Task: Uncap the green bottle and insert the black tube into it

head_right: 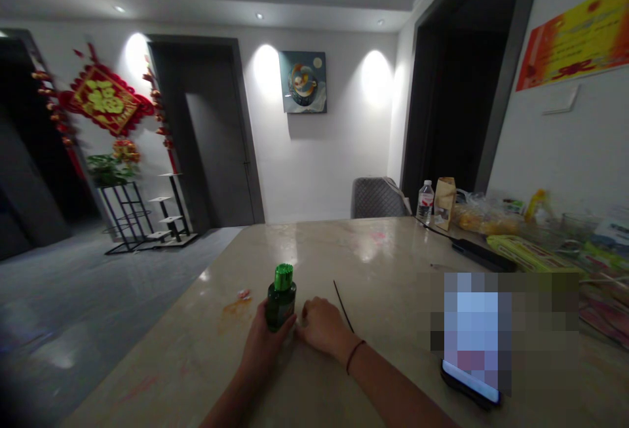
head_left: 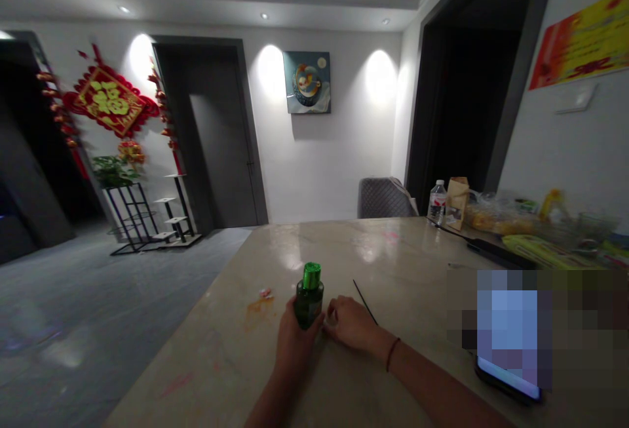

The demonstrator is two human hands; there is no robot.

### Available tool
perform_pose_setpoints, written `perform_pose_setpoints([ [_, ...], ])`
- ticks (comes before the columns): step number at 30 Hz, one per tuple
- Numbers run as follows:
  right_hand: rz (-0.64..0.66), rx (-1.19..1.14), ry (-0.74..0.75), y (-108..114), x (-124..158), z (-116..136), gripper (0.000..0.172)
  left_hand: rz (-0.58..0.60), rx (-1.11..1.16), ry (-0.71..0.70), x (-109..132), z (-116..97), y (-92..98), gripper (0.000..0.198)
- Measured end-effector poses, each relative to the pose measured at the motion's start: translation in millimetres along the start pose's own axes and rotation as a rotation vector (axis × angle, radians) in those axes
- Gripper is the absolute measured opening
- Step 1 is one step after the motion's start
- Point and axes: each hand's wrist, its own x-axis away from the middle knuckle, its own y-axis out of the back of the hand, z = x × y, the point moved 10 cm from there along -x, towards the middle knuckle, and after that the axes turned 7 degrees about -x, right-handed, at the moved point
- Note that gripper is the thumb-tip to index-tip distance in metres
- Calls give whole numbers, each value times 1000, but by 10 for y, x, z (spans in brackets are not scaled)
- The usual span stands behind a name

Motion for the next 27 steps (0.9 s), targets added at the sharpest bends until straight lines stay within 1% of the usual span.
perform_pose_setpoints([
  [3,-18,55,-10,-21,-37,-35,17,35,-8,46,-5,28,-6,50],
  [6,-49,96,-52,61,-51,-126,12,52,-41,73,8,29,-10,50],
  [9,-85,129,-166,283,-20,-312,13,79,-59,62,25,0,-38,50],
  [12,-143,156,-296,590,50,-551,13,91,-65,52,35,-7,-55,51],
  [14,-176,182,-339,762,105,-686,13,95,-61,42,36,-6,-64,52],
  [15,-174,196,-354,811,132,-749,12,97,-59,36,34,-3,-69,52],
  [17,-129,199,-344,819,176,-835,12,99,-57,27,30,5,-78,52],
  [21,-49,139,-285,679,250,-898,14,104,-57,10,23,18,-98,53],
  [24,-44,117,-246,571,258,-889,14,97,-75,0,21,20,-101,53],
  [27,-69,102,-238,513,212,-883,15,88,-110,11,17,28,-95,53],
])
